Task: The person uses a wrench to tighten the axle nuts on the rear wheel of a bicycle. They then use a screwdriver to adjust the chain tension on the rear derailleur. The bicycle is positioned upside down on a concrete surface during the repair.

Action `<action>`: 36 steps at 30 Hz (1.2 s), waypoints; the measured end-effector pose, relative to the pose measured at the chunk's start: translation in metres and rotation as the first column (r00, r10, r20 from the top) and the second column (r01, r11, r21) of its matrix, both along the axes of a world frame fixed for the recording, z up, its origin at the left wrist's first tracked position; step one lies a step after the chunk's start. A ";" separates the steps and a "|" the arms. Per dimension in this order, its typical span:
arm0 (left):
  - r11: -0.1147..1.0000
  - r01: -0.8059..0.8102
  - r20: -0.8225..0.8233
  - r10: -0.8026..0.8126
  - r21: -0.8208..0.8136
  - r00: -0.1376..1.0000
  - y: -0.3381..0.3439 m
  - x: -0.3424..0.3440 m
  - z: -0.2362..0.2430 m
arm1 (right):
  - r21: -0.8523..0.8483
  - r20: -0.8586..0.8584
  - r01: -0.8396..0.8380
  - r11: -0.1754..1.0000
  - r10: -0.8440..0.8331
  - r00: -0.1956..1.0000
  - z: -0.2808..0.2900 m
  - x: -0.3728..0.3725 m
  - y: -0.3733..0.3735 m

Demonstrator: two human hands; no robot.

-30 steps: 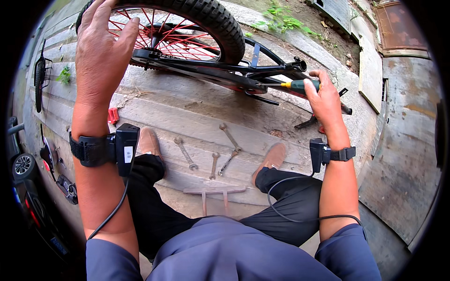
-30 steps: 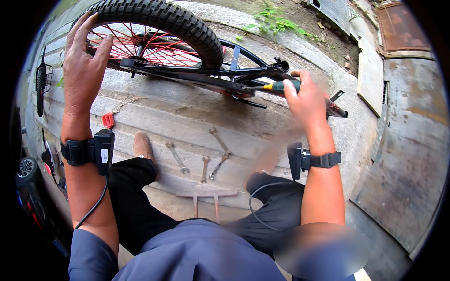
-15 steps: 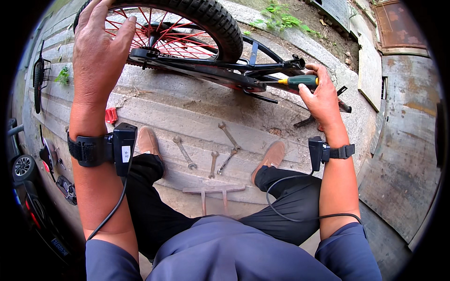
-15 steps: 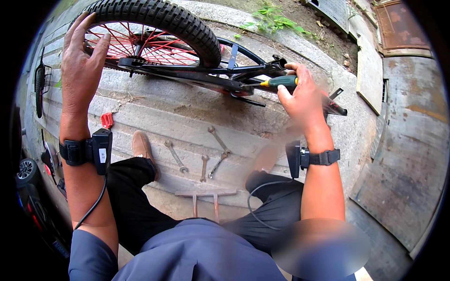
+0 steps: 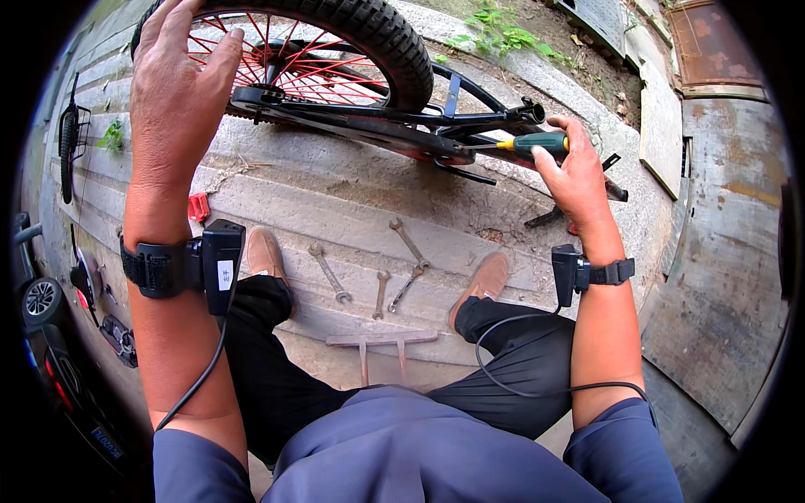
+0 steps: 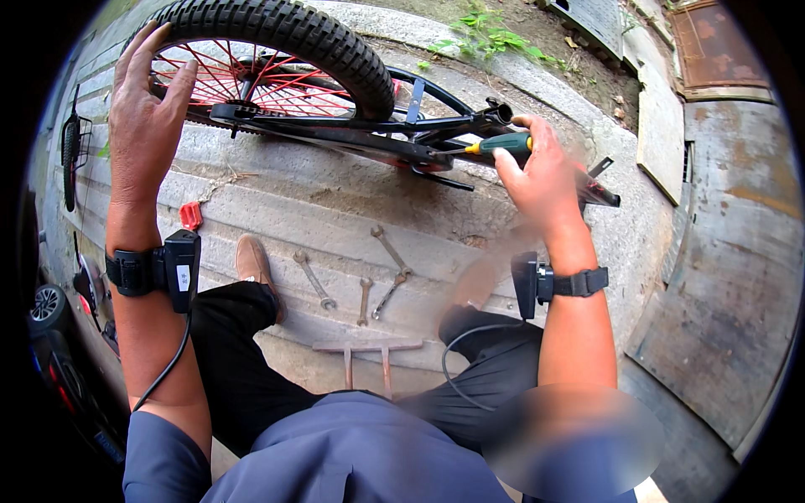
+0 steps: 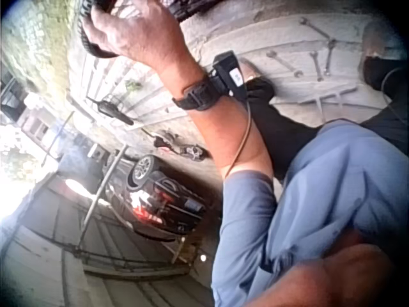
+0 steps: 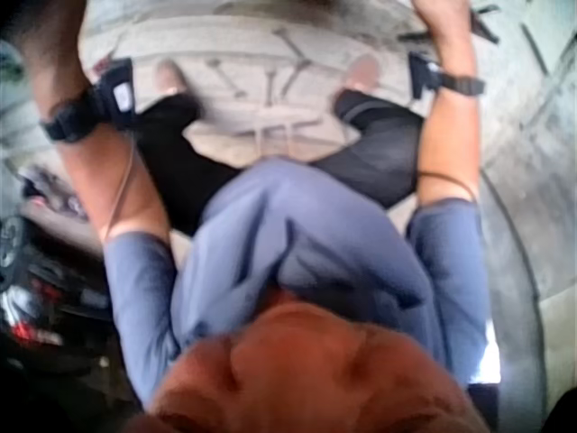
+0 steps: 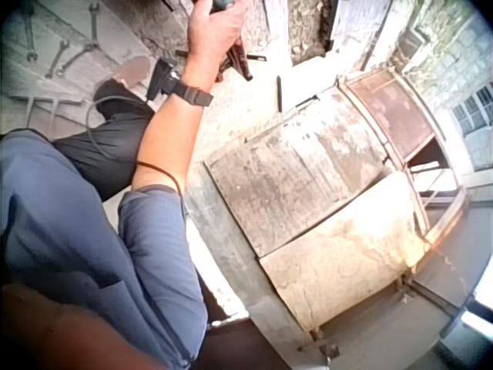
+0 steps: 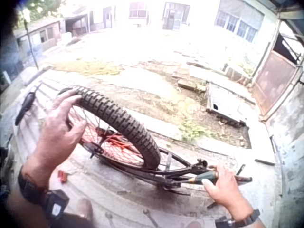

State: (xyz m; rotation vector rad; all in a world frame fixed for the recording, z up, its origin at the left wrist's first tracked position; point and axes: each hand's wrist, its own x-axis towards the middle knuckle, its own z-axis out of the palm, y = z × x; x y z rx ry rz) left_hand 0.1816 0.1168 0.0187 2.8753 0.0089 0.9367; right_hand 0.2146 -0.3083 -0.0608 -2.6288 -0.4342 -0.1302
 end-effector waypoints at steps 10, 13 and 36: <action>1.000 -0.004 -0.006 0.004 -0.019 1.000 0.001 0.001 0.000 | 0.018 -0.066 0.030 0.999 -0.029 0.997 0.006 -0.002 0.001; 0.999 -0.034 -0.035 0.033 -0.041 0.999 -0.002 -0.001 -0.001 | 0.099 -0.170 0.085 0.991 -0.067 0.983 0.004 -0.001 -0.002; 0.896 0.377 0.193 -0.337 -0.235 0.922 -0.051 -0.012 0.006 | 0.522 -0.641 0.198 0.829 0.229 0.733 0.030 -0.016 0.027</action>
